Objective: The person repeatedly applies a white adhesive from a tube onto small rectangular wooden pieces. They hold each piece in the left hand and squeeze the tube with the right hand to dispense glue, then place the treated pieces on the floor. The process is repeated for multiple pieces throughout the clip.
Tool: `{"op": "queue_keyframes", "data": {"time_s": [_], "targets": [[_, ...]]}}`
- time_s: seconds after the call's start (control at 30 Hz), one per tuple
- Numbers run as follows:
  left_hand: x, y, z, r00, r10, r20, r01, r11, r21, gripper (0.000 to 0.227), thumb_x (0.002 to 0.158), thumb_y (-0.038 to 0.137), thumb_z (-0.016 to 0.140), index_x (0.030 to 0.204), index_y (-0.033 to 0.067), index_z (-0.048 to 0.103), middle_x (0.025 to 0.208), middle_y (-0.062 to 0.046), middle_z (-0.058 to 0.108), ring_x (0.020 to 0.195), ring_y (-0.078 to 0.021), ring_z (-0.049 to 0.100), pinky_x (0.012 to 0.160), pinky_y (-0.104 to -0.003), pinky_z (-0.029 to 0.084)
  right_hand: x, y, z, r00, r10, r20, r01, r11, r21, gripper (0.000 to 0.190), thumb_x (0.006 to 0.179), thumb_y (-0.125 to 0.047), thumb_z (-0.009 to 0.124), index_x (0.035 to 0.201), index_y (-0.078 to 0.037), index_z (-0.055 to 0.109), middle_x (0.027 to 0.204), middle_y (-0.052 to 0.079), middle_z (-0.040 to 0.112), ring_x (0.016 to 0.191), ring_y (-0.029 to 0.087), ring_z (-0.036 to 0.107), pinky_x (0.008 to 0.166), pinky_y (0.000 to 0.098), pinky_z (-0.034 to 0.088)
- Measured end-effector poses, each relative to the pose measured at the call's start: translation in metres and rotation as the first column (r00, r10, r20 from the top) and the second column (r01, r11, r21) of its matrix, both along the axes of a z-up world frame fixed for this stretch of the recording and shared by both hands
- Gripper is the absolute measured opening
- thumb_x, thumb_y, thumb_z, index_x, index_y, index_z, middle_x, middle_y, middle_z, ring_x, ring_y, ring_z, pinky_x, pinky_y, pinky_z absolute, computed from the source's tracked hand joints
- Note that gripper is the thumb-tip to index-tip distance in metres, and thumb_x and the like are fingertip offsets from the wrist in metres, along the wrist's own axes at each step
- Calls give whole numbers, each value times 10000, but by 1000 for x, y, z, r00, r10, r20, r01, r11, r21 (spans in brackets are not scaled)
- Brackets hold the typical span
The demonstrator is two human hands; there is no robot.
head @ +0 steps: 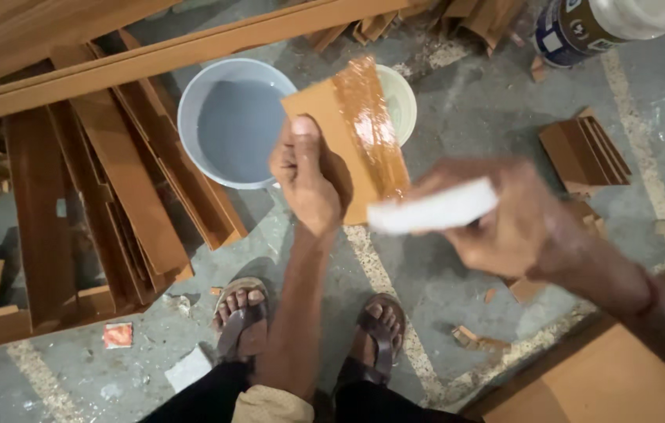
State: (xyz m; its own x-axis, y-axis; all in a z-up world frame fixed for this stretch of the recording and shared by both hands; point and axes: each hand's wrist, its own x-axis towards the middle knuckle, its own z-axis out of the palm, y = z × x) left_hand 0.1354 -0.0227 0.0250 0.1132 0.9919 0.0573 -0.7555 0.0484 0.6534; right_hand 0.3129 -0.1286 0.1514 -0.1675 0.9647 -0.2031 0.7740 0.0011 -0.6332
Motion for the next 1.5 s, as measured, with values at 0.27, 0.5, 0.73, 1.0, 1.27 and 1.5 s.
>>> {"op": "queue_keyframes", "data": {"time_s": [0.27,0.5,0.73,1.0,1.27,1.5], "targets": [[0,-1,0,999,-4,39,2,998,59,325,1180,247,528,1170,-44,673,980,-46,694,855,-80,587,770,-235,474,19,34,42,1000,20,-18,-12,939,344,222,951,-105,658,1156,-100,741,893,57,795,624,117,675,474,252,515],[-6,5,13,1000,-9,1,9,1000,23,309,1114,198,487,1235,-34,651,1110,-89,725,1009,-154,667,925,-297,540,14,25,18,991,-41,128,33,997,64,316,866,-109,690,1169,-135,774,899,28,818,578,141,673,463,277,535],[15,21,-9,994,108,16,-108,993,41,196,1176,185,502,1171,6,582,1035,-77,679,943,-122,639,867,-274,535,26,10,26,967,-9,-253,58,981,184,187,981,-130,679,1135,-40,732,918,65,798,705,90,787,584,250,598],[-17,-9,-6,971,-1,241,47,982,-183,151,1024,-8,523,1169,33,514,1104,-127,659,955,-219,692,841,-395,628,7,23,58,875,-477,-87,483,845,228,246,990,-154,760,1142,37,728,871,127,746,708,137,707,566,265,544],[-26,-44,-15,846,-256,467,388,897,-211,398,885,-51,558,1282,-51,585,1234,-163,683,1180,-300,685,1090,-440,574,-4,35,32,823,-553,-127,564,772,293,229,1016,-155,785,1081,61,746,792,128,737,601,147,677,491,273,511],[-16,-55,-26,882,-392,261,409,912,-12,319,921,-76,636,1239,-94,655,1151,-155,695,1096,-267,683,960,-378,578,-6,19,5,760,-619,-200,649,742,168,297,921,-191,805,1116,17,722,946,147,783,601,142,735,461,282,586]]}}
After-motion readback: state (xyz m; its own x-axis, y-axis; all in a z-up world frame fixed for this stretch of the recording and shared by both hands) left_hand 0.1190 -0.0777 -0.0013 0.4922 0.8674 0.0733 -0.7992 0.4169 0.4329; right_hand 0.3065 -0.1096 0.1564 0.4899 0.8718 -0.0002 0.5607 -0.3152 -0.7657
